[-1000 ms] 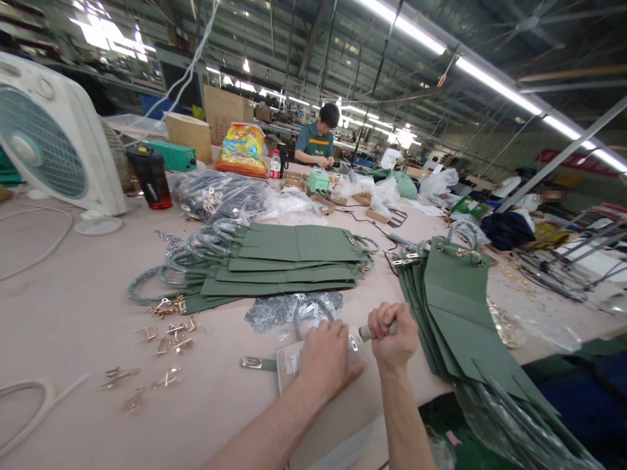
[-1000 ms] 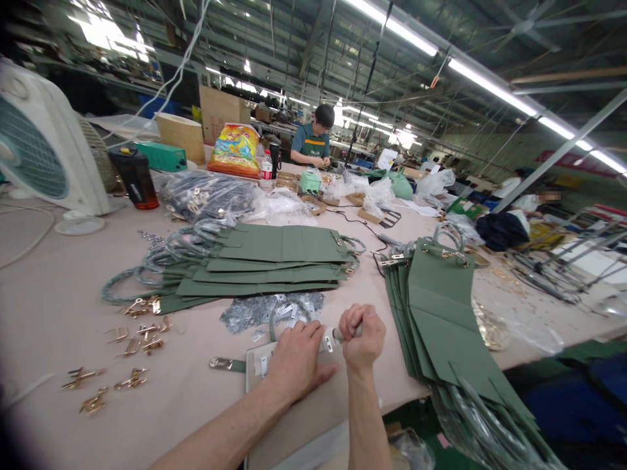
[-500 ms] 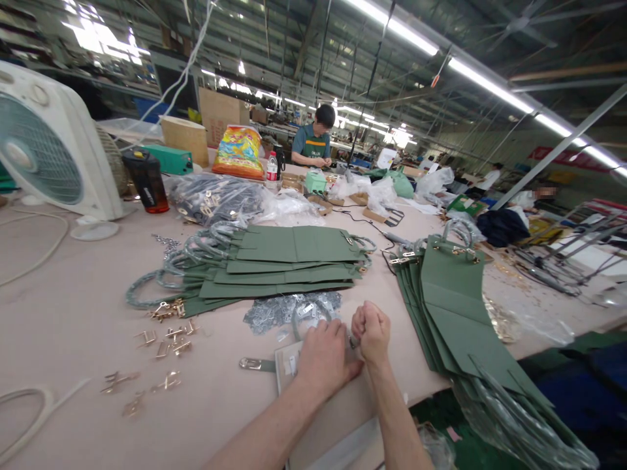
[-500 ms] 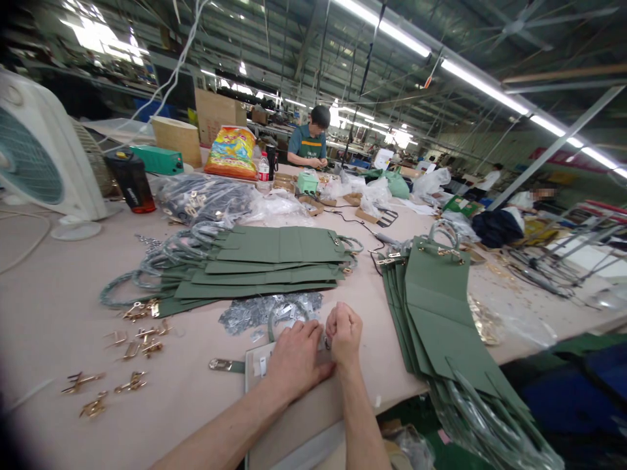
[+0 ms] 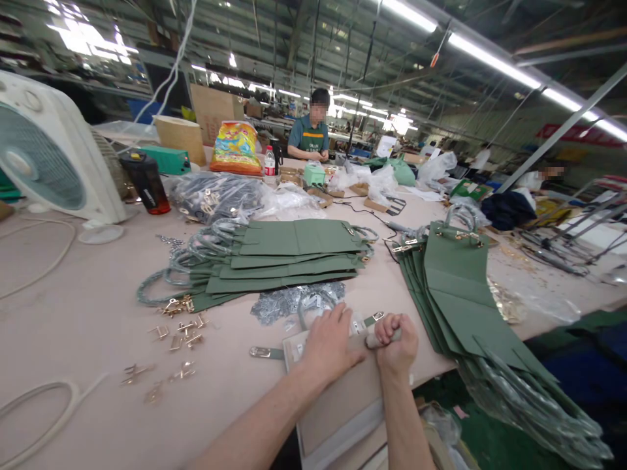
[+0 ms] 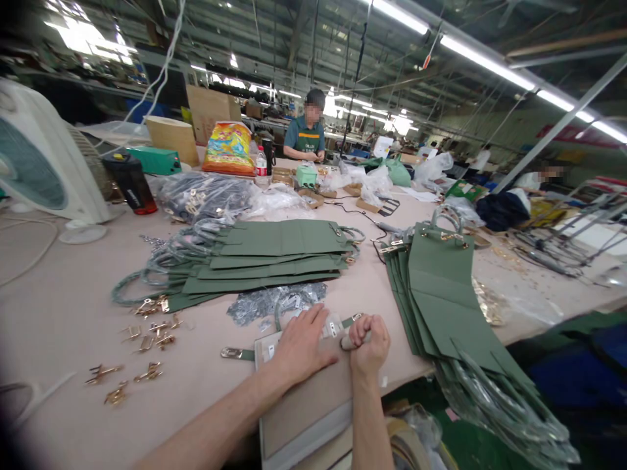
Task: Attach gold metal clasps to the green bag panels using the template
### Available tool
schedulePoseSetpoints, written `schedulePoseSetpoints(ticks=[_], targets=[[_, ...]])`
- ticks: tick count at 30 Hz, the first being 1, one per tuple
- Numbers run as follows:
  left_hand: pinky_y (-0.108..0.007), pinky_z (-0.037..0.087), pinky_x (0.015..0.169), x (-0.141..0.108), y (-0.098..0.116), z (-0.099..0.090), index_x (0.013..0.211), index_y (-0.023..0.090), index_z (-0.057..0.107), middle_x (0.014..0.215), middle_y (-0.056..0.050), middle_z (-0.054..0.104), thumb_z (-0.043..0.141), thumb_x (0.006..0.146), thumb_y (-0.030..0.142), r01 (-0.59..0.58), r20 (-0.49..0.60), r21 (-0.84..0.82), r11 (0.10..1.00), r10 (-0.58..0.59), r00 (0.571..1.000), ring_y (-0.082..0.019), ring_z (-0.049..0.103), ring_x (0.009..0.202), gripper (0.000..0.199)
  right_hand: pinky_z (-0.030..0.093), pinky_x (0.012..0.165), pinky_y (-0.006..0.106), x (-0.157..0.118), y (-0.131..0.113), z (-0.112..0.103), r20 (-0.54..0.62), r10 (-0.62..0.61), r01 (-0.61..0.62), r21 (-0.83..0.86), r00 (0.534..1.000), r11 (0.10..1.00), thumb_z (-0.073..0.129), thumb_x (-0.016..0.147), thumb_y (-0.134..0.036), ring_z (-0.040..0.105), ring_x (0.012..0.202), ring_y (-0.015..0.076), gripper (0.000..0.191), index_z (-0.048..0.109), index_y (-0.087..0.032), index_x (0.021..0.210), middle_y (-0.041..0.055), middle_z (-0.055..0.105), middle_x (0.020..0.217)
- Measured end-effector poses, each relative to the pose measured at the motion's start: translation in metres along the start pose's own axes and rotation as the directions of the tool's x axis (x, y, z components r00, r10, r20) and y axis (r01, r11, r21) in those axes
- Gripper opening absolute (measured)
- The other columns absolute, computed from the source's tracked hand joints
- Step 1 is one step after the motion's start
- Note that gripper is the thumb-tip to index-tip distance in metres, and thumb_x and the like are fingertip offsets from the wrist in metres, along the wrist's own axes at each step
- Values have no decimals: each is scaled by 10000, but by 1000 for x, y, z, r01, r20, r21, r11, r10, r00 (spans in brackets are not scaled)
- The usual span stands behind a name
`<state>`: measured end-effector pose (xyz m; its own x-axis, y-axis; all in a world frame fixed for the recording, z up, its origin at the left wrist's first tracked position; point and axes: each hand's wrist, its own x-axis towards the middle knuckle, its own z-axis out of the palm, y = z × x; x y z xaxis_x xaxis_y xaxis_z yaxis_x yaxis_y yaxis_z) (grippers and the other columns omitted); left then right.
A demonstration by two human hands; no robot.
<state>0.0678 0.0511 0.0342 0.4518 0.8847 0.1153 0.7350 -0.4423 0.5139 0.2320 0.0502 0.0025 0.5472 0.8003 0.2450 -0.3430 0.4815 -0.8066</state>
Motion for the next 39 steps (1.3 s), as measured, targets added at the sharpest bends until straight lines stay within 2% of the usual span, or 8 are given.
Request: schedulePoseSetpoints(ticks=[2,5,8,13,18,29,34,39], targets=[[-453,400,1196,-6,-8,-14,1512,211,475,1641,-101,419,771,814,399,-31,3,-39,999,31,1000,-320,451,1448,782,267,392,187,0,1,2,15,-4,4,-16,1000,1000,615,975,-447,336,408,64,401,460,-209,691,-83,404,566],[-396,391,1200,-15,-25,-36,1401,245,604,1484,-56,600,673,887,290,-41,-27,-98,994,38,999,-257,529,1376,521,266,391,189,0,2,3,41,-17,19,-25,999,1000,619,974,-442,341,410,67,393,478,-208,692,-79,415,559],[-371,439,1147,-20,-37,-46,1299,266,694,1347,-27,699,650,911,268,-48,14,-131,990,50,999,-232,615,1254,391,262,394,187,-1,2,3,63,-29,32,-44,998,999,617,979,-417,349,416,67,377,501,-201,693,-71,427,560],[-399,465,1087,-24,-42,-40,1144,325,779,1305,3,729,629,946,266,-78,31,-101,992,82,996,-228,643,1217,255,273,396,185,-5,3,4,95,-41,47,-63,995,997,618,982,-388,350,422,67,375,494,-200,683,-70,421,560],[-459,459,1075,-24,-41,-37,1181,334,779,1333,-35,721,613,990,352,-105,40,-75,992,109,993,-265,649,1229,253,278,397,185,-6,2,4,119,-38,47,-70,992,996,606,989,-391,354,424,66,368,499,-201,694,-71,421,562],[-383,483,977,-20,-37,-30,1042,308,811,1100,6,798,651,934,209,-91,-41,-96,991,87,995,-222,721,1026,217,300,419,190,-8,-1,8,107,-50,61,-101,993,993,604,990,-387,391,447,71,362,514,-192,699,-59,452,588],[-381,489,961,-19,-42,-24,1024,333,826,1101,13,801,669,935,222,-94,-49,-120,988,89,995,-220,726,1018,212,294,414,196,-9,-18,26,78,-71,71,2,994,997,601,979,-348,384,433,67,326,519,-192,705,-62,435,602],[-391,481,1013,-21,-52,-17,1086,330,816,1188,-6,789,698,944,269,-96,-110,-130,987,82,991,-230,714,1107,194,270,401,205,-25,-18,51,208,-29,0,137,978,991,530,1008,-406,299,394,67,406,496,-203,659,-76,351,543]])
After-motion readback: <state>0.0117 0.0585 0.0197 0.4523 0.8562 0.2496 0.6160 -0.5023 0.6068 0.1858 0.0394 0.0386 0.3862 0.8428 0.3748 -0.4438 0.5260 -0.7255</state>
